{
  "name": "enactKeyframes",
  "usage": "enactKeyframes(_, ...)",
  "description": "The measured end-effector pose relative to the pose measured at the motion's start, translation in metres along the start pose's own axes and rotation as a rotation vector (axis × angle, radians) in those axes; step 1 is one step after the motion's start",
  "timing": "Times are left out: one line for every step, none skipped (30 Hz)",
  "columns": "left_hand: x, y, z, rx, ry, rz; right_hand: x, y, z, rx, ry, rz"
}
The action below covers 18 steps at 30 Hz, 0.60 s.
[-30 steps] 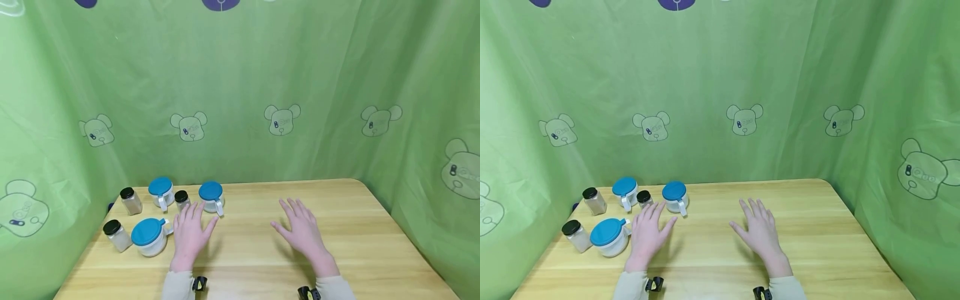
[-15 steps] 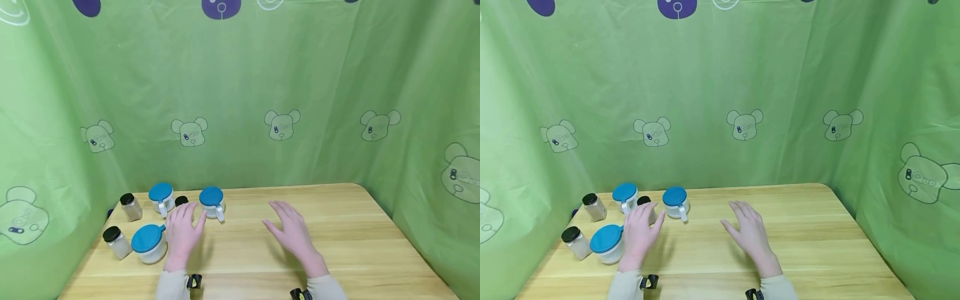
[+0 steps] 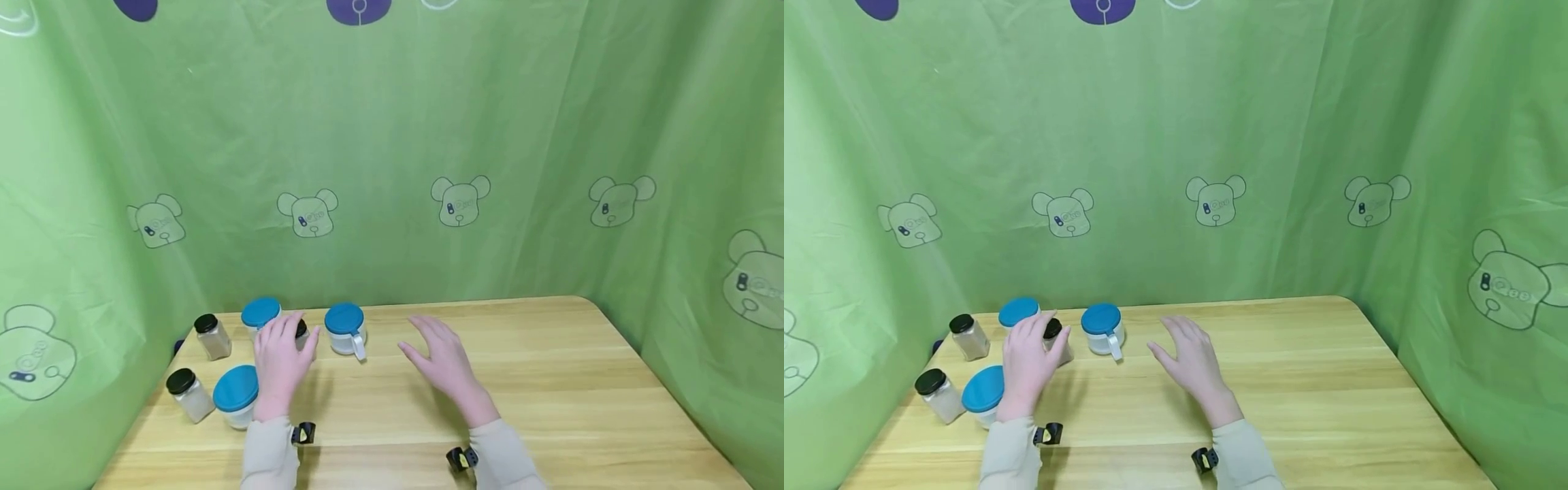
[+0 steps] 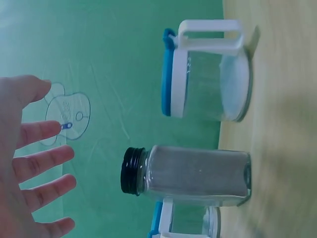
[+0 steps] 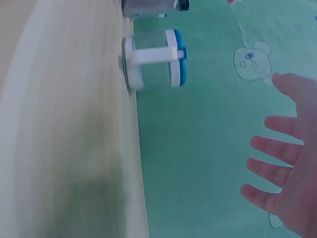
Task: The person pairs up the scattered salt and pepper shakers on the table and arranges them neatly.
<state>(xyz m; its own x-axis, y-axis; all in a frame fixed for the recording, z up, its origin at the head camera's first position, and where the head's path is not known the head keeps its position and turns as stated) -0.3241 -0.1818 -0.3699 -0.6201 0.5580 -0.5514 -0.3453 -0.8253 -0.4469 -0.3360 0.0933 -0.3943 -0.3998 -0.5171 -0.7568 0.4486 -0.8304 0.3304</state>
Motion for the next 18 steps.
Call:
enactKeyframes(0.001,0.002,0.001,-0.012,0.013,-0.006,0.001,0.002,0.002,0.001,-0.006,0.010)
enactKeyframes(0.002,0.005,0.002,-0.028,0.030,-0.010,0.003,0.004,0.004,0.004,-0.011,0.017)
enactKeyframes(0.004,0.008,0.003,-0.046,0.049,-0.017,0.004,0.005,0.006,0.010,-0.015,0.030)
enactKeyframes(0.005,0.011,0.004,-0.064,0.071,-0.020,0.006,0.007,0.008,0.014,-0.020,0.042)
enactKeyframes(0.007,0.015,0.005,-0.084,0.096,-0.022,0.009,0.009,0.010,0.020,-0.021,0.051)
enactKeyframes(0.008,0.018,0.006,-0.105,0.122,-0.024,0.012,0.010,0.011,0.026,-0.022,0.061)
enactKeyframes(0.010,0.022,0.006,-0.128,0.147,-0.027,0.015,0.011,0.012,0.033,-0.022,0.067)
enactKeyframes(0.011,0.025,0.006,-0.149,0.170,-0.029,0.018,0.012,0.014,0.041,-0.020,0.075)
enactKeyframes(0.013,0.028,0.007,-0.170,0.192,-0.031,0.022,0.013,0.015,0.050,-0.018,0.089)
enactKeyframes(0.014,0.032,0.008,-0.190,0.211,-0.032,0.026,0.014,0.016,0.058,-0.014,0.098)
enactKeyframes(0.015,0.035,0.008,-0.209,0.230,-0.031,0.030,0.015,0.017,0.069,-0.007,0.110)
enactKeyframes(0.017,0.037,0.009,-0.225,0.246,-0.032,0.034,0.015,0.018,0.081,0.000,0.120)
enactKeyframes(0.018,0.039,0.010,-0.238,0.262,-0.030,0.039,0.015,0.019,0.094,0.012,0.127)
enactKeyframes(0.020,0.041,0.010,-0.247,0.277,-0.030,0.044,0.016,0.020,0.108,0.027,0.138)
enactKeyframes(0.022,0.042,0.010,-0.257,0.292,-0.028,0.049,0.016,0.020,0.118,0.039,0.146)
enactKeyframes(0.024,0.043,0.010,-0.265,0.306,-0.027,0.054,0.017,0.021,0.128,0.053,0.148)
enactKeyframes(0.026,0.044,0.010,-0.272,0.317,-0.026,0.059,0.018,0.021,0.138,0.064,0.158)
enactKeyframes(0.028,0.045,0.010,-0.276,0.325,-0.027,0.064,0.019,0.022,0.142,0.073,0.161)
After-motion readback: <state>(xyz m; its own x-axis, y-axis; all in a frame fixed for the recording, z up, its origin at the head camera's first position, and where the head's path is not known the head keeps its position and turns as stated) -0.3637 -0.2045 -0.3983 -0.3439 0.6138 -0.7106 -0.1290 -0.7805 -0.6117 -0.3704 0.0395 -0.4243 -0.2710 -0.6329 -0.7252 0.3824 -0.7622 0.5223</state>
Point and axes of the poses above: each hand's wrist, its own z-axis towards the middle knuckle, its own x-axis out of the palm, y = z × x, the point moved 10 cm from there along z, towards the middle knuckle, and after that the axes turned 7 degrees about -z, right-handed, at the moved point
